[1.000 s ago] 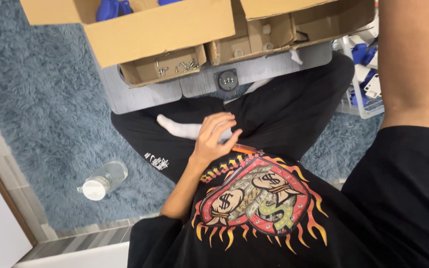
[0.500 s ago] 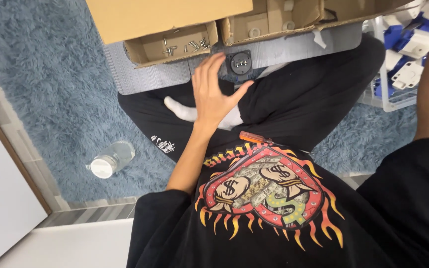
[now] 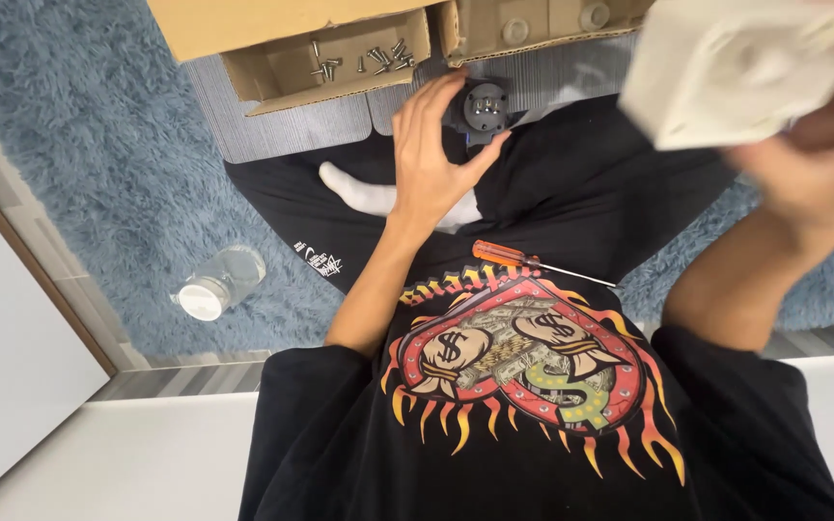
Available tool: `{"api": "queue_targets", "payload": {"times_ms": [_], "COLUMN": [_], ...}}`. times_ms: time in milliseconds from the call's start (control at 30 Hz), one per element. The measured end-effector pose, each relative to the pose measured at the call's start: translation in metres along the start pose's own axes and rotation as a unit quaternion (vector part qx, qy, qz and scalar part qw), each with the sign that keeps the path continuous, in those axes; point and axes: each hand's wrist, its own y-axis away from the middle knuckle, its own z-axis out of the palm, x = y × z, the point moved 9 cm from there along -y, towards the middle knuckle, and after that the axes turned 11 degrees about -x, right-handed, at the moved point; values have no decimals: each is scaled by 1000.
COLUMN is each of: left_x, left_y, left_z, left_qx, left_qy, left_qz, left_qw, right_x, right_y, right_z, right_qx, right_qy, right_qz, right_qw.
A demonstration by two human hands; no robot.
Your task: The person sits on the floor and assembles a blue electrical socket into a white plastic backbox. They insert the socket, place a white cover over it, and then use a screwdriver to tighten screws into the blue socket to secure it.
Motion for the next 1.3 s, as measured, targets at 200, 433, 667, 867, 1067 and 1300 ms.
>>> {"api": "queue_targets", "payload": {"times_ms": [200,433,667,867,1067,1300], "left_x": [11,0,-4,14,30,47], "left_y": [11,35,41,32,27,20], "left_z": [-13,-29,-60,-79,-63,-56], "left_qx": [-33,-40,-28,-1,-16,13], "left_qy": [192,324,295,173,88,19], "left_qz": [77,36,34,76,100,77], "left_qw": [978,944,954,982,991,997], "right_x": [12,23,41,36,26,22], "right_y": [7,-3,-12,-19,-20,-21], "right_z": [66,124,152,172,182,182], "right_qx": [21,-45,-67,-87,-63,-33], "right_qy": [-6,-40,-30,-29,-30,-18], "right_qz": [1,51,45,17,-16,-36], "right_qw": [1000,997,996,996,997,999]}}
